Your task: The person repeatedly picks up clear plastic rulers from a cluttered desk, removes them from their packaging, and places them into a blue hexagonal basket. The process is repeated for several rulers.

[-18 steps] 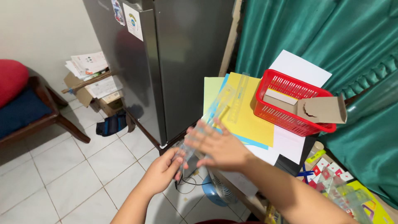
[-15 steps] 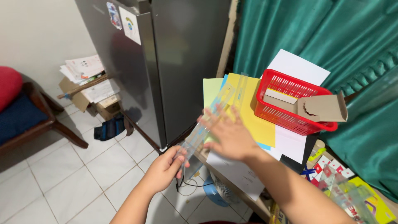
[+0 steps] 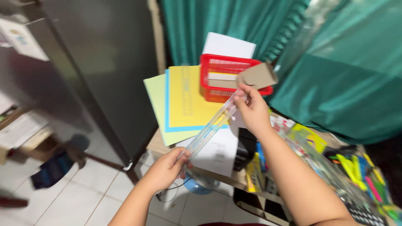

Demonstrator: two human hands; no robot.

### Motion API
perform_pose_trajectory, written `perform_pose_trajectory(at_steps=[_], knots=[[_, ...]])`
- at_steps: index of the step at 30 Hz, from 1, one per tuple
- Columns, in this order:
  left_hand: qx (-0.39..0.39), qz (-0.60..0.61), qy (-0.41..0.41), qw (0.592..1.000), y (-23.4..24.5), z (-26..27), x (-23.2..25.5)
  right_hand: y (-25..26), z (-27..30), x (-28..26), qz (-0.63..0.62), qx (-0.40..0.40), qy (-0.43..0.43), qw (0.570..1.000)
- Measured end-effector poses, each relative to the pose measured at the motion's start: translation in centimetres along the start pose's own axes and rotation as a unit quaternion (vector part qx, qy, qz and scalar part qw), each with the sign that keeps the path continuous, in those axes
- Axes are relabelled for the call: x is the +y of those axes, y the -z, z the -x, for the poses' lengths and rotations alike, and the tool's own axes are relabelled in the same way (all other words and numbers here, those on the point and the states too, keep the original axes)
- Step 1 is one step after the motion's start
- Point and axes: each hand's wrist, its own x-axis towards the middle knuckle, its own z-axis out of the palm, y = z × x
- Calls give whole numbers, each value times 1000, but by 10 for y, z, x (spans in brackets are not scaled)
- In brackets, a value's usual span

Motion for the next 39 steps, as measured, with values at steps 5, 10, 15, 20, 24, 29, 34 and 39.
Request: perform_pose_trajectory(at_steps=[5,10,15,20,24,29,34,39], knots=[[-77,24,-27,996,-43,-9,22,68,40,-24,-5,88,6,996],[-126,18,-74,989,-106,-3,42,121,116,-71,131,117,60,983],[-180,52,-93,978,-174,27,61,169,188,-123,32,108,-1,994],[-206,71,-116,969,-242,71,79,181,283,-152,63,166,-37,983],[-238,69,-143,958,-283,106,86,194,357,-173,82,138,-82,984],[-285,64,-176,940,-333,134,108,219,419,-204,157,180,-60,969],[-309,85,-177,930,-378,149,127,215,469,-224,163,118,-94,975],[-336,52,-159,927,-406,149,140,241,484,-233,125,176,-120,969]])
